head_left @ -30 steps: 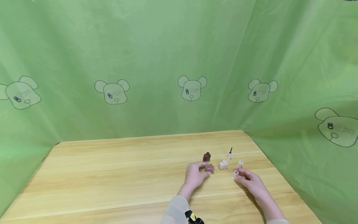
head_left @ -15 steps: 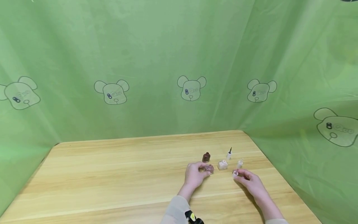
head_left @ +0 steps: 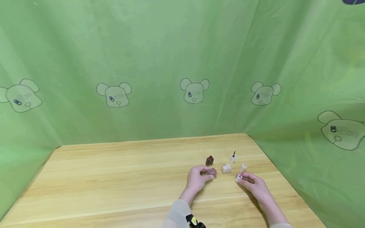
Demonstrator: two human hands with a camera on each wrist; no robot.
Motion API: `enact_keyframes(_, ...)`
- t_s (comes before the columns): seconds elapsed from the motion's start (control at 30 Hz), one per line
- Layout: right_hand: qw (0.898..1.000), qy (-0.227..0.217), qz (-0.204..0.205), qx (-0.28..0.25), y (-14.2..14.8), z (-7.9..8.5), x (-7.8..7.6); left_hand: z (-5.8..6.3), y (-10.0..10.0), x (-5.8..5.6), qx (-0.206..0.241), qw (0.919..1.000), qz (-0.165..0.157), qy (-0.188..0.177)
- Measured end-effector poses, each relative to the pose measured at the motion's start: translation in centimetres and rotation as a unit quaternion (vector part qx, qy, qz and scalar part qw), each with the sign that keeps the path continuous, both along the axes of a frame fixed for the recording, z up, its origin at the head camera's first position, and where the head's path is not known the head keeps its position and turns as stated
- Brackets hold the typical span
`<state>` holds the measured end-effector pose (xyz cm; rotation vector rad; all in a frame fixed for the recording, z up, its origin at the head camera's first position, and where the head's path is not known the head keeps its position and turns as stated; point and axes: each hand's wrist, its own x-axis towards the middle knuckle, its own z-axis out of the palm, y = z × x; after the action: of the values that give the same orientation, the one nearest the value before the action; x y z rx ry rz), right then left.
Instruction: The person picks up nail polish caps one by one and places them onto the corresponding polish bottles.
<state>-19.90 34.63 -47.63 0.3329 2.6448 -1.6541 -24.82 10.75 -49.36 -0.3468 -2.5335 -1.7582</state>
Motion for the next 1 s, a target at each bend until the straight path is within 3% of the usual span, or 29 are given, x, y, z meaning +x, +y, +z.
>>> enact_keyframes(0.27, 1.000, 0.003, 0.021, 0.008, -0.5, 0.8, 0.2, 0.4, -1.1, -0.1, 0.066, 0.9968, -0.023, -0.039)
enact_keyframes(0.57, 0.998, 0.003, 0.063, 0.025, -1.8, 1.7, 0.7, 1.0, -2.8, 0.6, 0.080, 0.9952, -0.028, -0.048)
enact_keyframes(1.0, 0.994, 0.032, 0.104, 0.026, -4.2, 2.0, 0.2, 1.9, -6.1, 0.9, 0.095, 0.9941, -0.005, -0.052)
